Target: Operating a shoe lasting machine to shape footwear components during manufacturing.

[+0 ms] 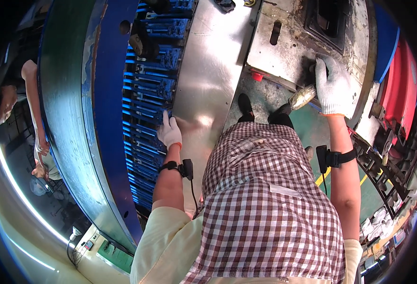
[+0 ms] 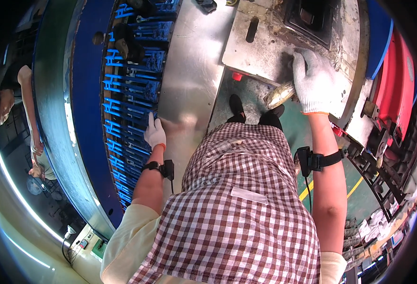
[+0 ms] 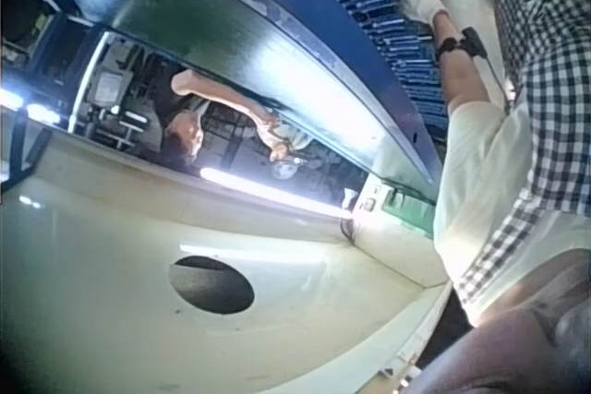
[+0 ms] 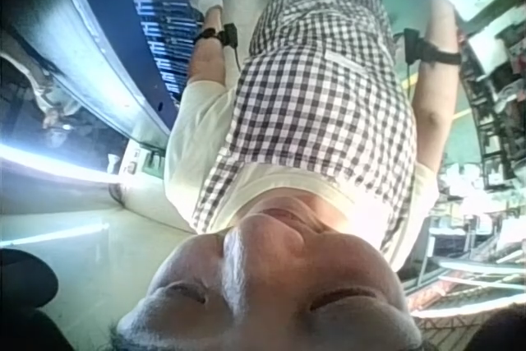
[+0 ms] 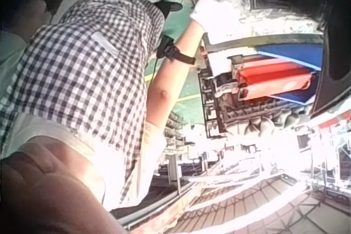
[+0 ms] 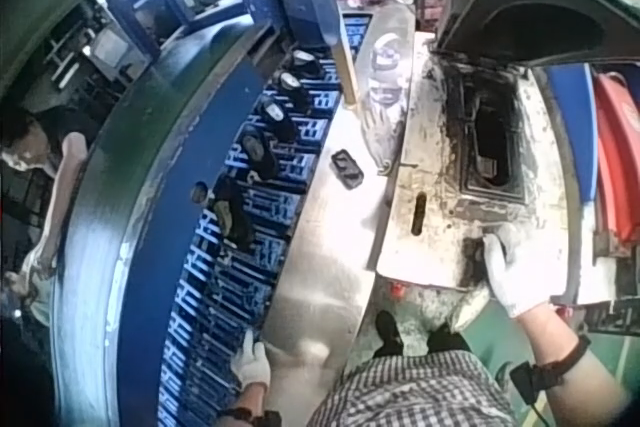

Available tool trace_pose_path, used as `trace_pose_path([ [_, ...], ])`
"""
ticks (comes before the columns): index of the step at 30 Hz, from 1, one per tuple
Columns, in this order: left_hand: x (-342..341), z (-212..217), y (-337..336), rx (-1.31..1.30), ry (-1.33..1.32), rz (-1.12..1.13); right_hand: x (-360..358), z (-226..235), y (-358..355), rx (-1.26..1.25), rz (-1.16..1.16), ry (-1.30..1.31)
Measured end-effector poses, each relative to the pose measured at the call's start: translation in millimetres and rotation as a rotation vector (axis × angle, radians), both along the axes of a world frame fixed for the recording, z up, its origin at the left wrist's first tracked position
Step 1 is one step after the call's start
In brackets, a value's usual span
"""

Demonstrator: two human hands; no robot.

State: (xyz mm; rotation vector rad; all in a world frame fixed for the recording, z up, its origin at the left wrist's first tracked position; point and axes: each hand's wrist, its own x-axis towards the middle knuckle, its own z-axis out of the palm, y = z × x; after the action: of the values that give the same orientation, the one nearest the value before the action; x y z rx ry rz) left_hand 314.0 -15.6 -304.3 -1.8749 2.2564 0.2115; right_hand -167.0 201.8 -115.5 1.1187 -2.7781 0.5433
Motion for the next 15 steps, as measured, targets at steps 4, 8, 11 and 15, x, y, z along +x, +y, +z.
trace_pose_path([
  [4, 11.1, 4.6, -1.0, -0.048, 0.160, 0.032, 0.3, 0.4, 0.7, 0.018, 0.003, 0.009],
  [8, 34.3, 25.6, 11.6, -0.056, -0.072, -0.041, 0.3, 0.1, -0.1, 0.010, -0.008, 0.010],
  [11, 37.1, 31.5, 13.6, -0.155, -0.196, 0.029, 0.8, -2.1, 0.3, -0.006, -0.011, 0.029],
  [15, 22.7, 30.0, 12.2, -0.201, -0.014, -0.089, 0.0, -2.6, 0.8, 0.006, -0.001, 0.011],
])
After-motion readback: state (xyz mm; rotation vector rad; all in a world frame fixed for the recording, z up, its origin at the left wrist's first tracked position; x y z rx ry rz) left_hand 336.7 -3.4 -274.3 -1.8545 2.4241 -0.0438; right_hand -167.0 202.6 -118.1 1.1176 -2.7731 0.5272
